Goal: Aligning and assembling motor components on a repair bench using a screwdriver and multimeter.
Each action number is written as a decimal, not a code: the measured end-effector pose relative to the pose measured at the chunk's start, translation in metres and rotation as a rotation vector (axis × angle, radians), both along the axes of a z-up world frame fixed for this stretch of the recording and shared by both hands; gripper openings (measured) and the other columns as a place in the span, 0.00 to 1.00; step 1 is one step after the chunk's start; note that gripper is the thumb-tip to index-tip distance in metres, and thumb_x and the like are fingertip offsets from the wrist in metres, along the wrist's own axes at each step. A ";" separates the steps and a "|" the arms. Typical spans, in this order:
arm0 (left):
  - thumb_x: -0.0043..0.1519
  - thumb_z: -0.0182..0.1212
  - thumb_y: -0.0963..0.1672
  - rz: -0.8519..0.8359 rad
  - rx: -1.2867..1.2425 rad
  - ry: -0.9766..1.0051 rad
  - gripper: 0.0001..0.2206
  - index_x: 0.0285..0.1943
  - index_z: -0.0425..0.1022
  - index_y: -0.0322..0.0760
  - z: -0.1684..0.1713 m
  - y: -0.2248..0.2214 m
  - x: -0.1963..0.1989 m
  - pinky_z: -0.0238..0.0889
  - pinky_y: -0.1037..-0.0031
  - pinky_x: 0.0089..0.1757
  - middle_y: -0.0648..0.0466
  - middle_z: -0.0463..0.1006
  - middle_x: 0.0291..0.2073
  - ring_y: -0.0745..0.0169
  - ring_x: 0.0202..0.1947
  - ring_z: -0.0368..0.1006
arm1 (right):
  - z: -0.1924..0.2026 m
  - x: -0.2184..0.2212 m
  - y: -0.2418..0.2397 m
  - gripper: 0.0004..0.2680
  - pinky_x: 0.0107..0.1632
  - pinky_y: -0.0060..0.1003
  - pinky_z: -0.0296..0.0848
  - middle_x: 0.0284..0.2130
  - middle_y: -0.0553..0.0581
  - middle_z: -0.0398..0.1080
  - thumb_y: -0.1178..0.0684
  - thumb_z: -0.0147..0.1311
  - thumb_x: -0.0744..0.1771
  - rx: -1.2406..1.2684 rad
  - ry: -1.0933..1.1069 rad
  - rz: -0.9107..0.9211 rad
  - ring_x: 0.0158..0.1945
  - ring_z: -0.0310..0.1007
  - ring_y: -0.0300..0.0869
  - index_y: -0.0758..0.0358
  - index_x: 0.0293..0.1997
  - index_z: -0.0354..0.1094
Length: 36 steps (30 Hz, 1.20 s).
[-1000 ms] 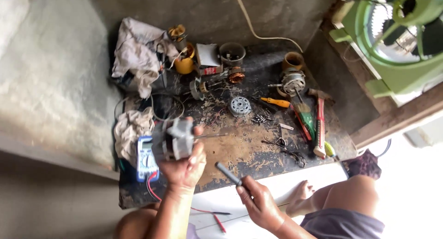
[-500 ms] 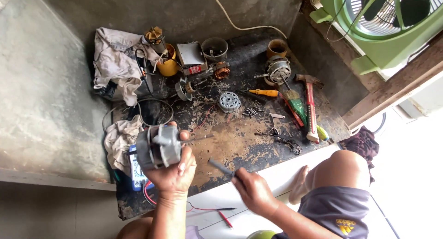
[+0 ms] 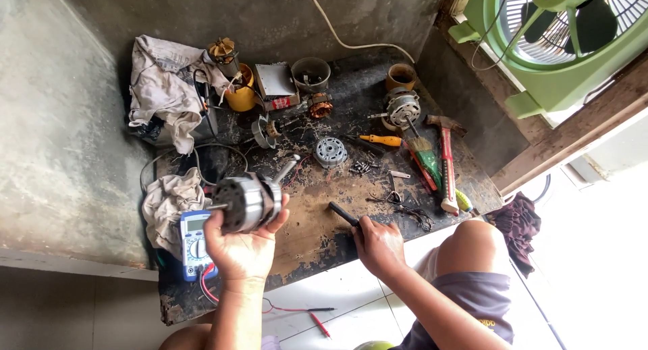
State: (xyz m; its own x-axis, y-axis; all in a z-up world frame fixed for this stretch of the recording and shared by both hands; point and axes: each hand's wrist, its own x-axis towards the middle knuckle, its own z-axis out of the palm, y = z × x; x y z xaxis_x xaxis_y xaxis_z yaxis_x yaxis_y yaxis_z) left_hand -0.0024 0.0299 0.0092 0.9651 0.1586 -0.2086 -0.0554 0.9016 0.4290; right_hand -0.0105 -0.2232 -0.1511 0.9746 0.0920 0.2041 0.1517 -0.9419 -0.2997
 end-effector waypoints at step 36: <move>0.60 0.46 0.51 -0.197 0.555 0.216 0.28 0.70 0.67 0.38 -0.040 -0.045 0.072 0.70 0.61 0.51 0.37 0.74 0.64 0.42 0.63 0.70 | 0.125 0.132 0.041 0.32 0.59 0.50 0.76 0.57 0.70 0.67 0.37 0.61 0.62 0.795 0.140 0.729 0.59 0.72 0.59 0.70 0.66 0.52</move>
